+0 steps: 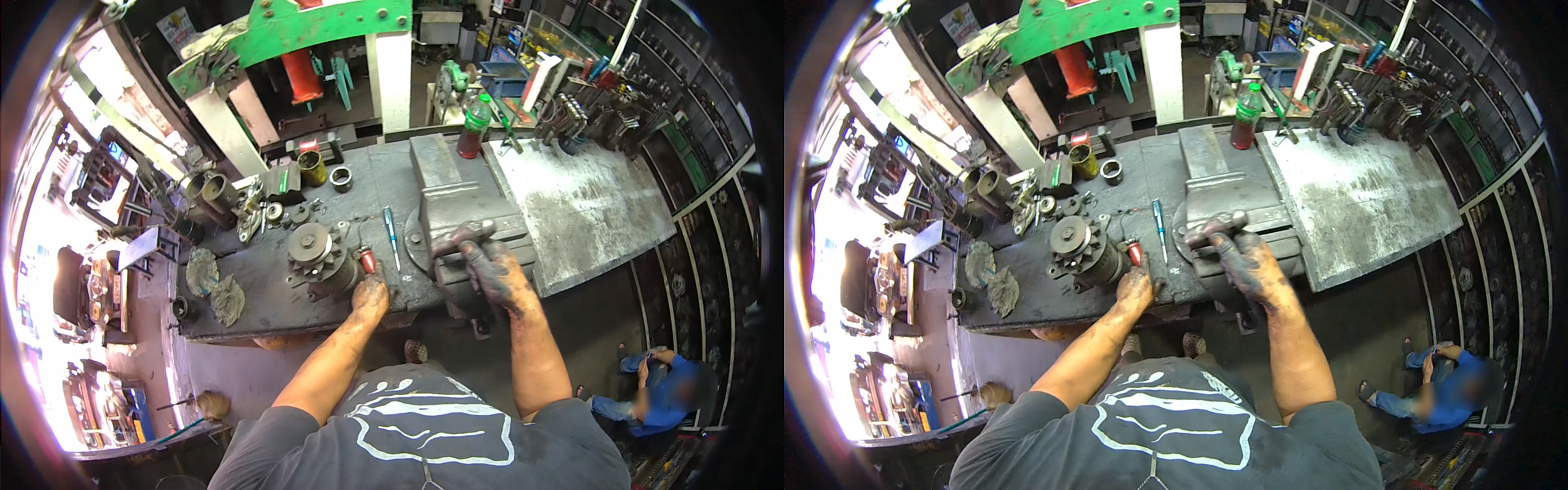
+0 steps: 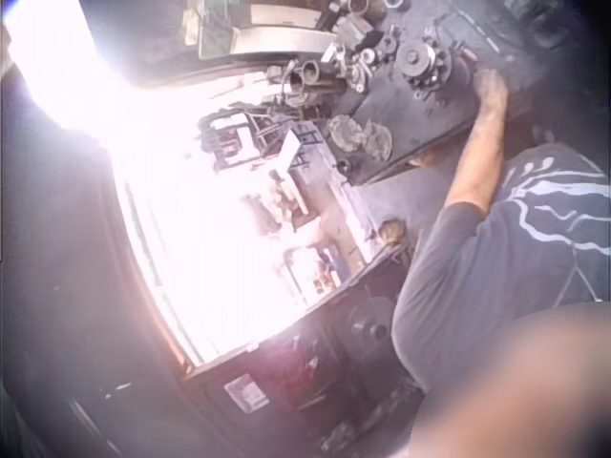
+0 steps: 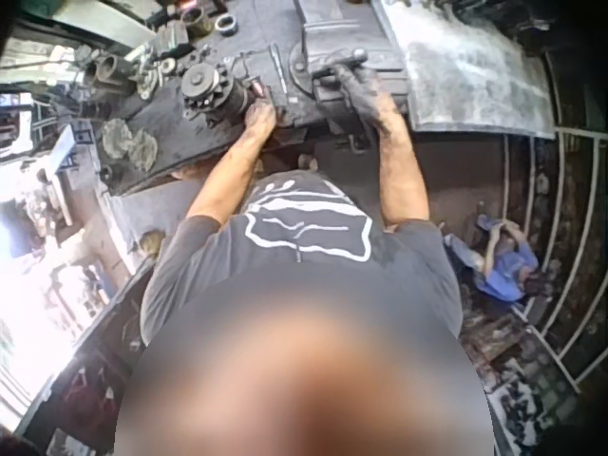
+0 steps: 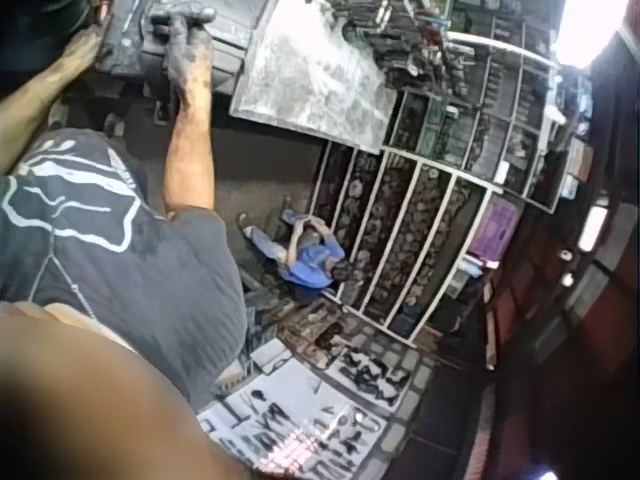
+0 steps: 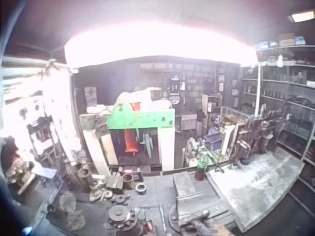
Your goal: The person assembles a mechanical component on a workbench using a red impact wrench and a hammer. They tighten bolts, reposition the part, and strike it with the hammer while other people are visible in the background.
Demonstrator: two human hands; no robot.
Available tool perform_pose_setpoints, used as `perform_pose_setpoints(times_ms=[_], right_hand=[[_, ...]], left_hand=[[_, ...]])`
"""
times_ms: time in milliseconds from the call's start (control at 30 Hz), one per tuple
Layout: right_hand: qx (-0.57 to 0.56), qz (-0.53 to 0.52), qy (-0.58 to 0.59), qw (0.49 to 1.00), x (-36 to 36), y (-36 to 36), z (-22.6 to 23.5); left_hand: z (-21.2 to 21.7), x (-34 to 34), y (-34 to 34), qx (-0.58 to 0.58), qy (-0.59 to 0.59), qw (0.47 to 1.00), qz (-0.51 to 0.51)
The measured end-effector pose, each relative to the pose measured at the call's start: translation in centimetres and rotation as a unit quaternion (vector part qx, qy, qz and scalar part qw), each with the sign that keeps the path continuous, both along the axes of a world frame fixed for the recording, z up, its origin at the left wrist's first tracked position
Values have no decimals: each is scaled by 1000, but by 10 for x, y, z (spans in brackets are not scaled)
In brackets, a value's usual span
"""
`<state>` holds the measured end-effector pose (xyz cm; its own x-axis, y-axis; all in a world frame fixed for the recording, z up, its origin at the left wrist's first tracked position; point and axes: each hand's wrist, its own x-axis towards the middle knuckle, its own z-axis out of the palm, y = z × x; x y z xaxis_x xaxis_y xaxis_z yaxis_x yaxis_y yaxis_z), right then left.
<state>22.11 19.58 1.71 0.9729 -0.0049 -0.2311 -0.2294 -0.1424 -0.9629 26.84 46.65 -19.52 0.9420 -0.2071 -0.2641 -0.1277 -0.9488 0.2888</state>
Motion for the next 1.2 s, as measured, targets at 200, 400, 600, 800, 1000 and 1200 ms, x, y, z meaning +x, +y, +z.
perform_pose_setpoints(times_ms=[200,400,600,800,1000,1200], right_hand=[[-69,36,-32,996,2,-5,4],[-47,62,-21,997,0,-7,7],[-80,52,-70,993,4,-11,-3],[21,66,-41,997,2,-5,-1],[54,77,-71,993,0,4,11],[-28,17,-1,999,-3,8,13]], left_hand=[[-42,15,-7,-32,-35,994,94],[3,-7,11,-677,395,550,287],[133,-76,38,-724,401,556,79],[248,-56,56,-700,93,708,-9],[303,-10,93,-636,-110,764,24],[285,9,113,-637,-120,760,49]])
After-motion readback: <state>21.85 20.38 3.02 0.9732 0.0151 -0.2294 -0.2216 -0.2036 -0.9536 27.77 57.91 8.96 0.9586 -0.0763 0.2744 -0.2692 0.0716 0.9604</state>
